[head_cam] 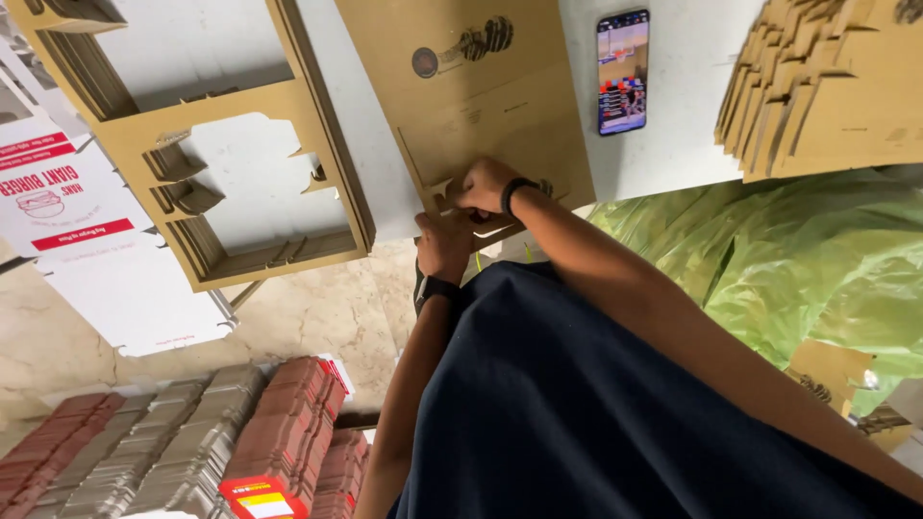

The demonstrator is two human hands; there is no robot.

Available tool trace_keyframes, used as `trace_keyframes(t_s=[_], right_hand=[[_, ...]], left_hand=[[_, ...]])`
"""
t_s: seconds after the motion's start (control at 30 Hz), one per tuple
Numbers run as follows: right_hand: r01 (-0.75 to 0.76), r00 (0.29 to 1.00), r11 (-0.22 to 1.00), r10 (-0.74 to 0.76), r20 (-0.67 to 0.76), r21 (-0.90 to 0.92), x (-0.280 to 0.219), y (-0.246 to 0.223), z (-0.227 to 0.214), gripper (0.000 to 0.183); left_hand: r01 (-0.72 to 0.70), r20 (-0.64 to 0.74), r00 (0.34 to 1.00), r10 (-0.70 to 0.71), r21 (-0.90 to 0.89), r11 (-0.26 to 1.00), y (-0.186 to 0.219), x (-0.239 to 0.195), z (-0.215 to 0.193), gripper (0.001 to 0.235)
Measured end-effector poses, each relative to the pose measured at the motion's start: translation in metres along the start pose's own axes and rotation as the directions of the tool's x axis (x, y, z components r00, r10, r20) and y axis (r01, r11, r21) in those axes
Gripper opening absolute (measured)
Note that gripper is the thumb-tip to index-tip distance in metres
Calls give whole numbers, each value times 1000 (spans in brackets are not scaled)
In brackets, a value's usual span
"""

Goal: Punching out pre-cut cardboard shapes and folding them into packaging inserts.

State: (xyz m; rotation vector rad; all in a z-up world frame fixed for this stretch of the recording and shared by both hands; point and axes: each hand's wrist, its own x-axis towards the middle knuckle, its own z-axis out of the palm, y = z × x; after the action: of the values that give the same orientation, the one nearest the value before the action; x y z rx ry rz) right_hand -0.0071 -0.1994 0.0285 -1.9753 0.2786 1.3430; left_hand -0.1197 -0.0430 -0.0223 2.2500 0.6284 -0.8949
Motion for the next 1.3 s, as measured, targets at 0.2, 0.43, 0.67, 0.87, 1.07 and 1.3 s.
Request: trace_keyframes(t_s=[0.2,0.43,0.67,0.87,1.07,1.3], right_hand=[[188,773,982,-164,-613,-26,-3,156,3,38],[-34,985,701,143,-94,713,-54,164,-38,60],[28,984,897,53,-170,441,-34,175,-37,52],[-108,876,988,146,-459,108,-48,144,-17,53],[-247,867,918,67,-495,-309,-32,116,4,34],[-43,859,986,119,-498,162,-54,162,-4,40]], left_hand=[[134,47,990,-133,-10,991,11,-6,-4,50],[157,180,982,-55,-621,768,35,-45,-58,44],[-268,-317,895,314,181,946,100,-77,-58,104],[-300,-211,925,315,101,948,181,-13,12,120],[-196,-49,980,195,-4,981,181,5,23,131],[-341,-35,939,341,8,940,142,7,29,136]])
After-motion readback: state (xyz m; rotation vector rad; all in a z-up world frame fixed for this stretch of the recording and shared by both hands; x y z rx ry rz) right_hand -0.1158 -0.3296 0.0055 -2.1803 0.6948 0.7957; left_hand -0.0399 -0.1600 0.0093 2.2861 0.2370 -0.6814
